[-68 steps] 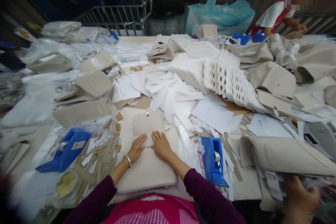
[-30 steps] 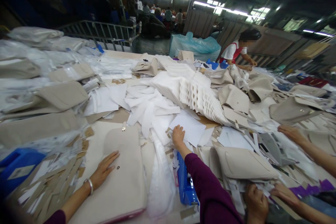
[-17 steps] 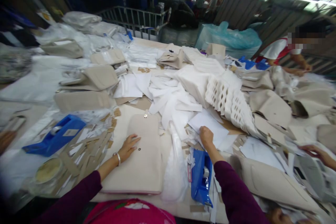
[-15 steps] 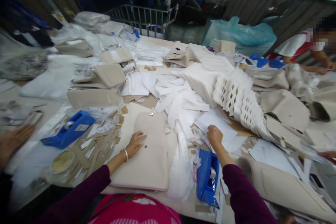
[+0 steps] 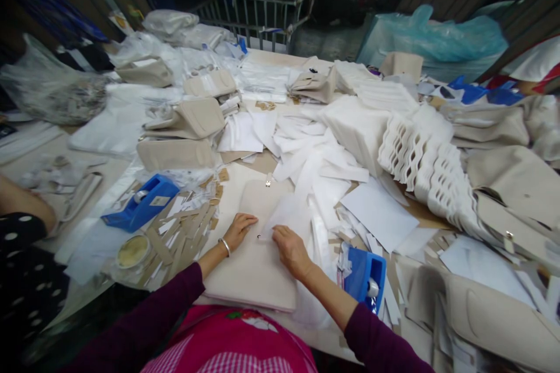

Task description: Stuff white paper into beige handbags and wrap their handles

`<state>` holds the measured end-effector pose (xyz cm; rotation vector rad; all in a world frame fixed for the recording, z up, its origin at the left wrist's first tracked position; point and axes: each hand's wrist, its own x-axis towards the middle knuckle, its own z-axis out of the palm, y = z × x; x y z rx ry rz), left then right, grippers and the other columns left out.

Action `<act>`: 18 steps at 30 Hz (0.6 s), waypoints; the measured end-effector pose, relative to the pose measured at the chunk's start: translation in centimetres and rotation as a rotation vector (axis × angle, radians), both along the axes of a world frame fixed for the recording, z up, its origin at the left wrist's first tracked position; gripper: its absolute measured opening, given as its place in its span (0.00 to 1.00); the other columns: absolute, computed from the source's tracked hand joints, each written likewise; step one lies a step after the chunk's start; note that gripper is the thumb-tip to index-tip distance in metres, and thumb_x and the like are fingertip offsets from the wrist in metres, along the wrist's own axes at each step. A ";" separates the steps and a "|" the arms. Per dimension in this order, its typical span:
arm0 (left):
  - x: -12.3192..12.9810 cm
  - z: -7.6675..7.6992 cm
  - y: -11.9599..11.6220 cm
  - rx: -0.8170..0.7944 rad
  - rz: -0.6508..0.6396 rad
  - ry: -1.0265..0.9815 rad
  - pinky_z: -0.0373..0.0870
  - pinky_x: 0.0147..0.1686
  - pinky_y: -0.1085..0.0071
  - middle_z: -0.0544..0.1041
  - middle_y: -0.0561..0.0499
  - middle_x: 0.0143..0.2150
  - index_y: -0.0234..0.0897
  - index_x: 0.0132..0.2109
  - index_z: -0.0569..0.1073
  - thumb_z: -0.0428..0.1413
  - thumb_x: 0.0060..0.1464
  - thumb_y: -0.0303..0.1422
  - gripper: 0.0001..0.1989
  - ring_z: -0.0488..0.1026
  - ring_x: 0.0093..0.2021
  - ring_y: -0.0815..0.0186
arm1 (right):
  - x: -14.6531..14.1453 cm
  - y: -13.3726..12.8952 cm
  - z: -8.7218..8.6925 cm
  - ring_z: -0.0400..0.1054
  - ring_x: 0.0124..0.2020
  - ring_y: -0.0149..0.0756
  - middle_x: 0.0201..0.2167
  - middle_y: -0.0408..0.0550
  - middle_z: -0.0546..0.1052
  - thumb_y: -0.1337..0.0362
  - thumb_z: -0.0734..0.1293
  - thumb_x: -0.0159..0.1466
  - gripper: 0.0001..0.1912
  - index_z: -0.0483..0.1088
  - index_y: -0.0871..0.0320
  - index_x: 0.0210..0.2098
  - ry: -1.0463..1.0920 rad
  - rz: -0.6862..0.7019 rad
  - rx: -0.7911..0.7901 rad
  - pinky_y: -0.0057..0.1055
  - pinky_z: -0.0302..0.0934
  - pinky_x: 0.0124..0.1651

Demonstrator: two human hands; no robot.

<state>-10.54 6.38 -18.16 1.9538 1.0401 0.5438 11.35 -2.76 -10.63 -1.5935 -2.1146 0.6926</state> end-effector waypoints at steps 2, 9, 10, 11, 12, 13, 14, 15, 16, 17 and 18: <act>-0.2 0.3 0.3 -0.096 0.057 -0.084 0.57 0.55 0.57 0.74 0.46 0.45 0.38 0.44 0.75 0.46 0.56 0.30 0.14 0.62 0.50 0.60 | -1.4 -0.1 -0.1 0.65 0.41 0.36 0.36 0.50 0.74 0.71 0.54 0.63 0.12 0.68 0.58 0.33 -0.055 0.128 -0.030 0.31 0.58 0.43; -0.1 1.6 2.1 -0.697 0.403 -0.470 0.61 0.47 0.61 0.75 0.43 0.38 0.31 0.59 0.61 0.34 0.56 0.55 0.37 0.70 0.44 0.61 | -2.9 0.1 -0.1 0.63 0.38 0.38 0.30 0.50 0.74 0.70 0.57 0.63 0.11 0.70 0.60 0.31 -0.282 0.333 -0.091 0.33 0.54 0.40; -0.1 1.7 2.3 -0.743 0.450 -0.518 0.62 0.45 0.63 0.74 0.44 0.36 0.30 0.60 0.59 0.35 0.55 0.56 0.38 0.70 0.41 0.62 | -3.2 0.1 0.1 0.63 0.39 0.39 0.32 0.51 0.74 0.70 0.58 0.63 0.10 0.70 0.60 0.32 -0.313 0.339 -0.086 0.34 0.53 0.40; -0.1 1.9 2.5 -0.775 0.483 -0.557 0.63 0.43 0.64 0.73 0.45 0.35 0.31 0.61 0.57 0.37 0.54 0.57 0.38 0.70 0.39 0.63 | -3.5 0.0 0.3 0.63 0.40 0.40 0.34 0.51 0.74 0.70 0.58 0.63 0.09 0.70 0.61 0.33 -0.342 0.342 -0.081 0.34 0.54 0.40; 0.0 2.0 2.7 -0.794 0.501 -0.587 0.64 0.41 0.66 0.72 0.46 0.35 0.33 0.61 0.56 0.40 0.53 0.57 0.38 0.70 0.38 0.64 | -3.8 -0.1 0.5 0.62 0.41 0.40 0.35 0.52 0.74 0.71 0.58 0.63 0.08 0.69 0.61 0.34 -0.371 0.337 -0.081 0.34 0.54 0.40; 0.0 2.2 2.8 -0.802 0.513 -0.608 0.64 0.40 0.67 0.72 0.47 0.35 0.35 0.62 0.55 0.42 0.53 0.57 0.38 0.70 0.37 0.65 | -4.1 -0.1 0.8 0.62 0.41 0.40 0.36 0.52 0.73 0.72 0.58 0.63 0.08 0.69 0.61 0.35 -0.398 0.327 -0.083 0.35 0.54 0.40; 0.0 2.4 2.9 -0.803 0.523 -0.618 0.65 0.39 0.68 0.71 0.47 0.36 0.37 0.62 0.54 0.44 0.52 0.56 0.37 0.70 0.36 0.67 | -4.4 -0.2 1.0 0.62 0.40 0.41 0.37 0.53 0.73 0.73 0.57 0.62 0.09 0.68 0.61 0.36 -0.421 0.314 -0.087 0.35 0.54 0.40; 0.0 2.6 3.0 -0.798 0.530 -0.618 0.65 0.38 0.69 0.70 0.48 0.37 0.40 0.62 0.52 0.46 0.52 0.55 0.37 0.69 0.36 0.68 | -4.7 -0.3 1.3 0.62 0.40 0.41 0.36 0.54 0.72 0.73 0.57 0.62 0.09 0.68 0.61 0.36 -0.443 0.299 -0.093 0.36 0.54 0.40; 0.0 2.9 3.1 -0.792 0.533 -0.607 0.65 0.37 0.71 0.69 0.49 0.38 0.42 0.62 0.51 0.48 0.52 0.54 0.36 0.69 0.35 0.69 | -4.9 -0.3 1.4 0.62 0.40 0.42 0.36 0.54 0.72 0.74 0.56 0.62 0.10 0.68 0.61 0.36 -0.461 0.288 -0.098 0.37 0.55 0.40; 0.0 3.2 3.2 -0.785 0.525 -0.587 0.65 0.36 0.71 0.69 0.49 0.39 0.44 0.63 0.51 0.49 0.52 0.53 0.36 0.68 0.35 0.69 | -5.1 -0.4 1.5 0.62 0.39 0.43 0.35 0.55 0.72 0.74 0.56 0.62 0.10 0.67 0.61 0.36 -0.473 0.283 -0.103 0.38 0.55 0.39; 0.0 3.5 3.3 -0.777 0.512 -0.558 0.65 0.35 0.72 0.68 0.49 0.40 0.45 0.63 0.50 0.50 0.52 0.52 0.35 0.68 0.35 0.70 | -5.3 -0.4 1.5 0.62 0.39 0.43 0.35 0.55 0.72 0.74 0.56 0.62 0.10 0.67 0.61 0.36 -0.481 0.282 -0.106 0.39 0.55 0.39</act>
